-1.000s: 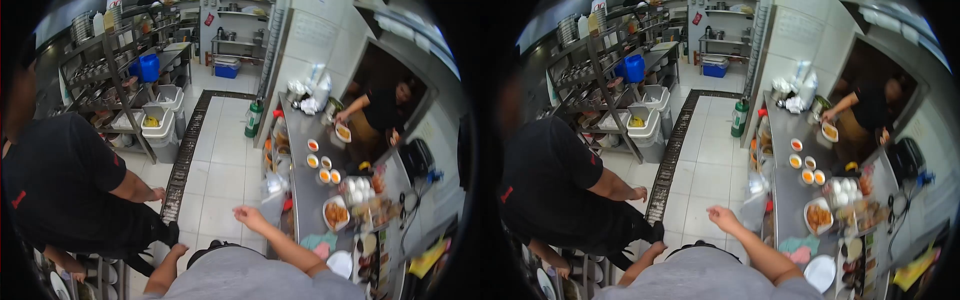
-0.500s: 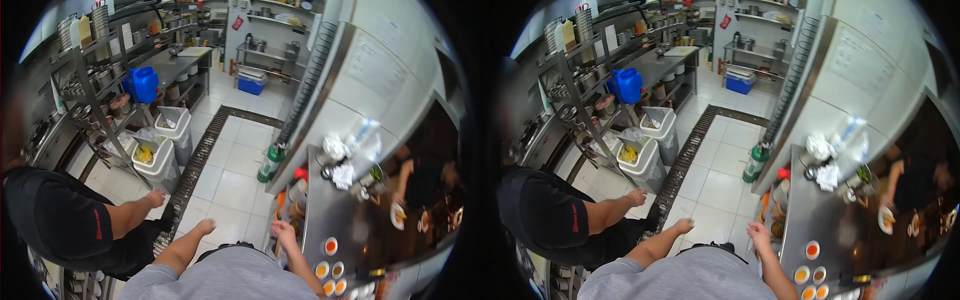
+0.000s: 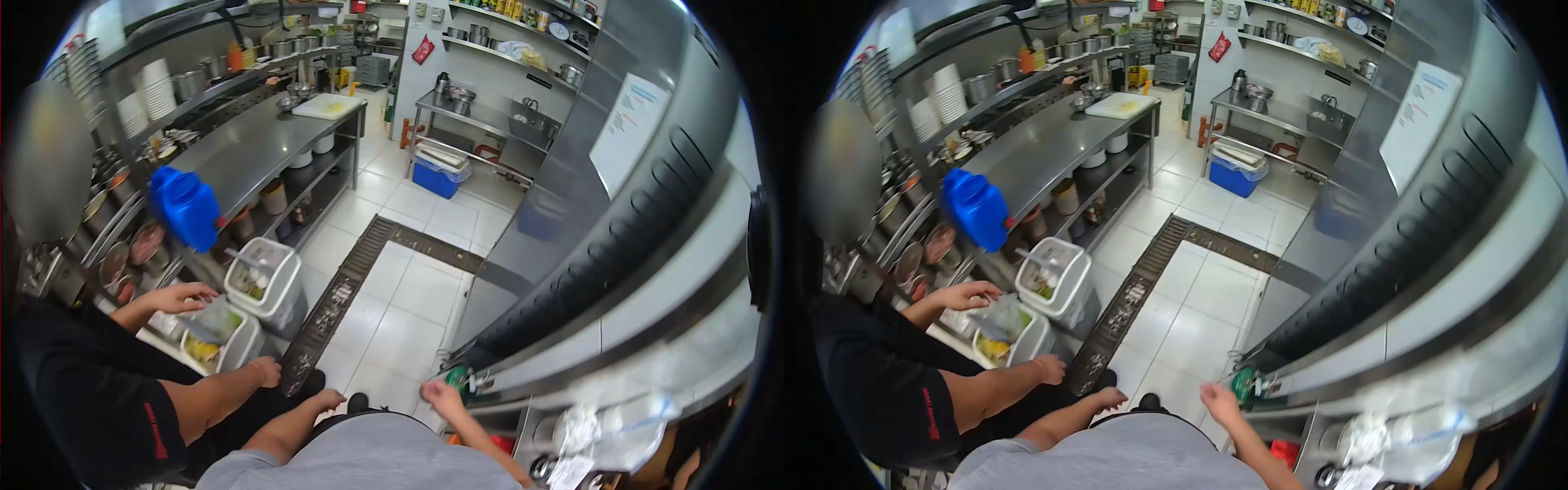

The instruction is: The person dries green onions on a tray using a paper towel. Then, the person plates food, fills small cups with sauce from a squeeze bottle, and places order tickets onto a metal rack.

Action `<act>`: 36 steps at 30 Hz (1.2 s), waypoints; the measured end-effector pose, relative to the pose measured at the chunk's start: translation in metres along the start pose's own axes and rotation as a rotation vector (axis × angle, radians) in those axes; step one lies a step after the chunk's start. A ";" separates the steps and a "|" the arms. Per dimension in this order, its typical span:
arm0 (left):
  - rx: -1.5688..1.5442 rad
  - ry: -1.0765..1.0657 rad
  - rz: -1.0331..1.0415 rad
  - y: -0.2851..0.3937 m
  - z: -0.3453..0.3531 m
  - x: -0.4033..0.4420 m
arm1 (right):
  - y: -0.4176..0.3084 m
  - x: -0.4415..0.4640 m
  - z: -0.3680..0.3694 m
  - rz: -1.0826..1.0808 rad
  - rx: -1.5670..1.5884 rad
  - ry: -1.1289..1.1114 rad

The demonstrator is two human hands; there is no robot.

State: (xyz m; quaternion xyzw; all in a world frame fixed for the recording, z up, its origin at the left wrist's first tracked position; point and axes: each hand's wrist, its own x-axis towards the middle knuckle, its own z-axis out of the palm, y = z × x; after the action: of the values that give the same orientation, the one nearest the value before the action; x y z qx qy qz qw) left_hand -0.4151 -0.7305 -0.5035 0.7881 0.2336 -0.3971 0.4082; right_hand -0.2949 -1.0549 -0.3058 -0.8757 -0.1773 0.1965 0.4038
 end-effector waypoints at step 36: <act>-0.047 0.726 0.203 0.640 -1.125 0.743 | 0.239 1.163 -0.340 0.728 -0.455 -0.640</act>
State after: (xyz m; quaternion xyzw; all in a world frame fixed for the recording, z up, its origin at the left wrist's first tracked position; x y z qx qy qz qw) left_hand 0.9448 -0.1222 -0.4215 0.8871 0.2929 -0.0439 0.3540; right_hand 0.9072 -0.8719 -0.5221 -0.8422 -0.0144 0.5379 0.0351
